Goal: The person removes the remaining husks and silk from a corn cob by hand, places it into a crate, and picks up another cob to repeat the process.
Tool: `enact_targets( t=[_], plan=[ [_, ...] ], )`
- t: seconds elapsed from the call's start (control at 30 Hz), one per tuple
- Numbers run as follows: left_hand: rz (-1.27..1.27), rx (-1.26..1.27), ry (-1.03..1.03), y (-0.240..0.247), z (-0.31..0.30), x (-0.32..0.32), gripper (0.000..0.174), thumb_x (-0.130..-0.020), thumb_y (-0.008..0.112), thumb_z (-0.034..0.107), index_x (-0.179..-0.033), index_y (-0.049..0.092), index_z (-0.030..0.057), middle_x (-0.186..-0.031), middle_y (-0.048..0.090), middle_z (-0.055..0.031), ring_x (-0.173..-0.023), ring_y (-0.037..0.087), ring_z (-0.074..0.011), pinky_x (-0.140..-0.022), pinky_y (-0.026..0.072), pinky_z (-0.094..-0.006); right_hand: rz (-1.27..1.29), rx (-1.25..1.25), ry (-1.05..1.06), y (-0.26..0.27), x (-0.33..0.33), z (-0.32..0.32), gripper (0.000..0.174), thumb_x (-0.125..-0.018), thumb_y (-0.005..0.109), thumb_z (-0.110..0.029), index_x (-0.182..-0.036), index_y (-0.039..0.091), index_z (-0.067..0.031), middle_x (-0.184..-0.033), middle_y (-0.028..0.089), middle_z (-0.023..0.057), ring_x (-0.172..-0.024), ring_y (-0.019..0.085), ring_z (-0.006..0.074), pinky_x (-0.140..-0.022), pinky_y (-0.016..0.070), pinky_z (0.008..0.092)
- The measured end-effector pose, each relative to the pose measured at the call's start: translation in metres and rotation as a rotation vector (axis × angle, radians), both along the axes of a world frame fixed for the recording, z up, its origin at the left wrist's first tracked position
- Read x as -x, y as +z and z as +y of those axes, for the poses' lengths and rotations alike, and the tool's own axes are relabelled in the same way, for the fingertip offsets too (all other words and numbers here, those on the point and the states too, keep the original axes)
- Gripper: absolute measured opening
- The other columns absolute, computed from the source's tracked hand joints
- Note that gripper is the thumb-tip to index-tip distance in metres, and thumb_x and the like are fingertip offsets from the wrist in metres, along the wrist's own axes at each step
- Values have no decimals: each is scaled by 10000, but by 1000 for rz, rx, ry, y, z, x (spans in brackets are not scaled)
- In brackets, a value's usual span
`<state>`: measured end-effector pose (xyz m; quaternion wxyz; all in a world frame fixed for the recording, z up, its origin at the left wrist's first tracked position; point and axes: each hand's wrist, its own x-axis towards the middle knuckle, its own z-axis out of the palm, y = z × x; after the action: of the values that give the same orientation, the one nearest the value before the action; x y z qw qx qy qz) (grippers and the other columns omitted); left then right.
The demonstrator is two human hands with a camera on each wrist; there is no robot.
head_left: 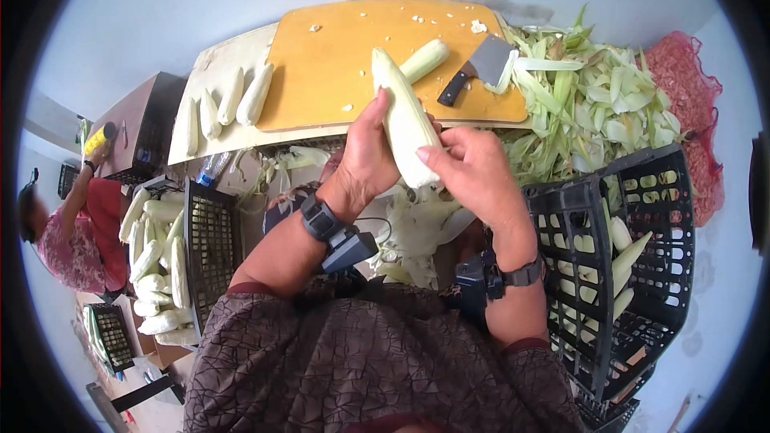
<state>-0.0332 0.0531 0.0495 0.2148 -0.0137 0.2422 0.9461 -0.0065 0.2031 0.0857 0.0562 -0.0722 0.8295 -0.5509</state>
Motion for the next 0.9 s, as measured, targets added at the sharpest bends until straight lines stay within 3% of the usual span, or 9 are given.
enact_targets(
  t=[0.07,0.17,0.4,0.47,0.53,0.8,0.87,0.9],
  plan=[
    [-66,21,47,-4,0,5,532,-911,362,461,-1126,452,-17,-971,557,-201,-916,560,-330,-845,454,-465,-59,174,-36,4,0,0,272,-778,641,-201,-851,611,60,-661,631,133,-576,607,175,-542,461,295],
    [-95,52,24,1,1,3,518,-926,336,449,-1128,461,-12,-1014,559,-208,-949,562,-323,-864,453,-448,-187,256,-54,24,-3,3,243,-804,615,-127,-933,582,76,-694,629,99,-593,582,122,-533,448,247],
    [-173,54,30,-9,8,6,624,-928,230,523,-1196,411,-10,-1108,531,-231,-1006,550,-339,-914,426,-459,-89,320,8,23,-7,4,220,-796,586,-36,-979,556,83,-728,628,96,-600,574,113,-542,453,252],
    [-187,72,12,-4,10,5,589,-935,216,510,-1175,415,10,-1067,546,-189,-984,555,-311,-883,435,-444,-62,169,63,17,-5,7,309,-811,545,15,-1110,491,73,-835,628,99,-661,572,91,-600,470,215],
    [-200,90,-9,-2,11,3,556,-942,202,496,-1154,419,30,-1026,561,-146,-962,560,-282,-853,443,-428,-45,163,52,17,-6,6,307,-806,533,35,-1108,493,74,-839,628,104,-664,573,93,-605,474,221],
    [-160,39,40,1,7,4,532,-954,208,437,-1183,394,-5,-1054,539,-192,-995,542,-322,-895,429,-451,5,84,45,5,-4,7,314,-787,481,90,-1100,507,74,-855,627,106,-686,579,105,-623,480,229],
    [-163,33,32,1,4,3,523,-948,255,419,-1164,412,-30,-1053,543,-207,-996,546,-327,-892,437,-455,107,15,10,-2,-3,8,251,-710,535,22,-955,588,17,-760,642,175,-687,644,257,-645,486,357],
    [-164,27,25,1,3,3,516,-942,302,401,-1146,430,-55,-1053,546,-222,-996,551,-333,-890,444,-459,110,14,14,2,-4,9,251,-710,535,22,-955,588,17,-760,642,175,-687,644,257,-645,486,357]
  ],
)
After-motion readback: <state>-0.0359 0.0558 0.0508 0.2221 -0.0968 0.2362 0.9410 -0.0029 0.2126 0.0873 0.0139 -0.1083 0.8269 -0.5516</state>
